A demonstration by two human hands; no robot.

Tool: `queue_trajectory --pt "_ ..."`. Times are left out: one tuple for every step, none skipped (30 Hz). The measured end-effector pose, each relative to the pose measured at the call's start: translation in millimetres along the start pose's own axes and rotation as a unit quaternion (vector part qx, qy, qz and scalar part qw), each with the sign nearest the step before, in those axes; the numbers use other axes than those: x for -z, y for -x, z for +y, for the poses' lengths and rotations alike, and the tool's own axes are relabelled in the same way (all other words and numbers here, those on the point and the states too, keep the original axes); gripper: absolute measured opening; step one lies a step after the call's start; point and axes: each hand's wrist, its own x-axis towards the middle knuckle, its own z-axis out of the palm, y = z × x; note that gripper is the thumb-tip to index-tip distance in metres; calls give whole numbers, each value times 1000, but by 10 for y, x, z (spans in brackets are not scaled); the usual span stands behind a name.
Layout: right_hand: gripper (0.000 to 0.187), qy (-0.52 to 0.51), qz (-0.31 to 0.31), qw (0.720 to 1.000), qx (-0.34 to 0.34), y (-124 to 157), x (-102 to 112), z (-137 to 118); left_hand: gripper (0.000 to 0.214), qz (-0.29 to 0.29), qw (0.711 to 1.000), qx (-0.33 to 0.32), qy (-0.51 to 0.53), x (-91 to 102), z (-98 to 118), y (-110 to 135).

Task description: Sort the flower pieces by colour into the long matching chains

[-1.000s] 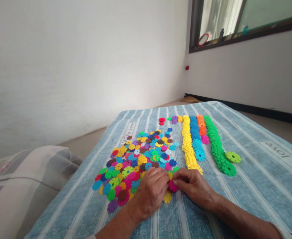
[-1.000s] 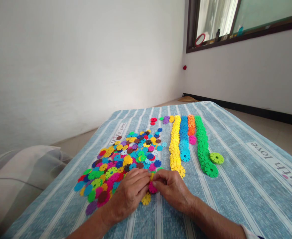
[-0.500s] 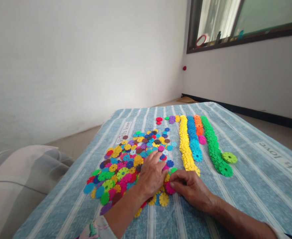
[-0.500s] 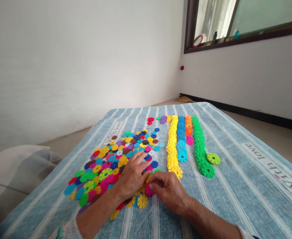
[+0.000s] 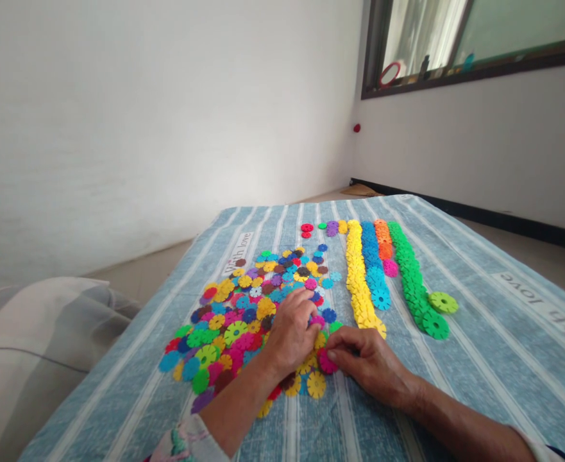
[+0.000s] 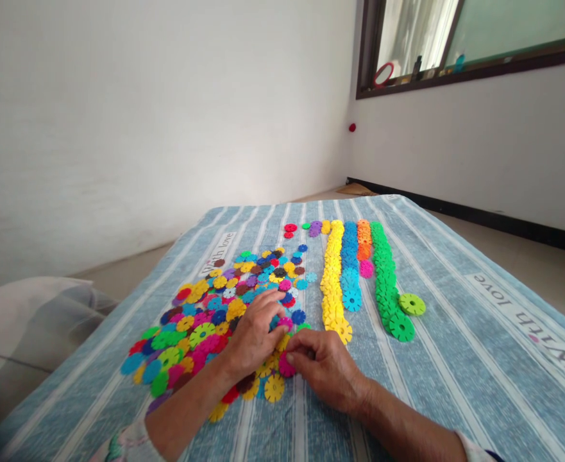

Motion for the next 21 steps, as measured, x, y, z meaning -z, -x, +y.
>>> queue_trajectory --pt "13 -4 1 1000 0 0 -1 4 9 12 1000 0 16 8 12 1" --pt "13 -8 1 1000 -2 -1 -3 11 11 24 999 3 32 22 27 1" --pt "12 -16 2 1000 -5 -1 -7 21 12 35 998 12 48 41 45 0" --pt "12 -27 5 1000 -11 -2 -11 32 12 46 997 27 64 64 66 0" --pt "11 -41 9 999 -18 -3 -16 42 11 54 994 50 80 89 88 1" --pt "10 -56 16 998 -24 -4 -22 49 11 55 990 79 99 115 112 2" --pt "9 -70 26 997 -28 -5 -28 52 11 47 985 113 123 141 139 3" --pt "9 -83 38 995 -29 -6 -33 49 13 31 977 145 154 166 167 5" --pt "10 -93 52 994 -27 -8 -37 41 15 10 967 173 188 190 196 6" --pt "11 -100 66 992 -23 -10 -37 28 16 -10 955 195 222 210 226 6" --pt "12 -106 78 991 -20 -13 -35 13 17 -26 944 212 252 228 255 5" --pt "12 -110 89 990 -17 -16 -31 -2 18 -36 934 224 275 242 282 4" --pt "13 -112 98 989 -17 -21 -25 -14 18 -42 927 234 290 253 305 3" --pt "14 -113 106 988 -19 -26 -19 -21 19 -47 922 242 298 262 324 1" --pt "15 -114 111 987 -22 -32 -13 -22 19 -52 918 248 305 269 338 0" --pt "17 -117 116 986 -25 -39 -9 -18 20 -58 914 252 313 275 347 -2" --pt "19 -121 119 985 -28 -46 -7 -10 20 -65 911 254 319 280 353 -2" --pt "21 -126 121 984 -31 -53 -6 0 20 -72 908 253 325 286 357 -3" --pt "23 -132 121 983 -34 -61 -7 10 20 -79 906 252 331 291 358 -4" --pt "25 -138 121 982 -37 -68 -9 18 21 -85 904 251 336 297 359 -4" --pt "27 -142 120 982 -39 -76 -10 23 21 -89 902 250 341 303 359 -4"
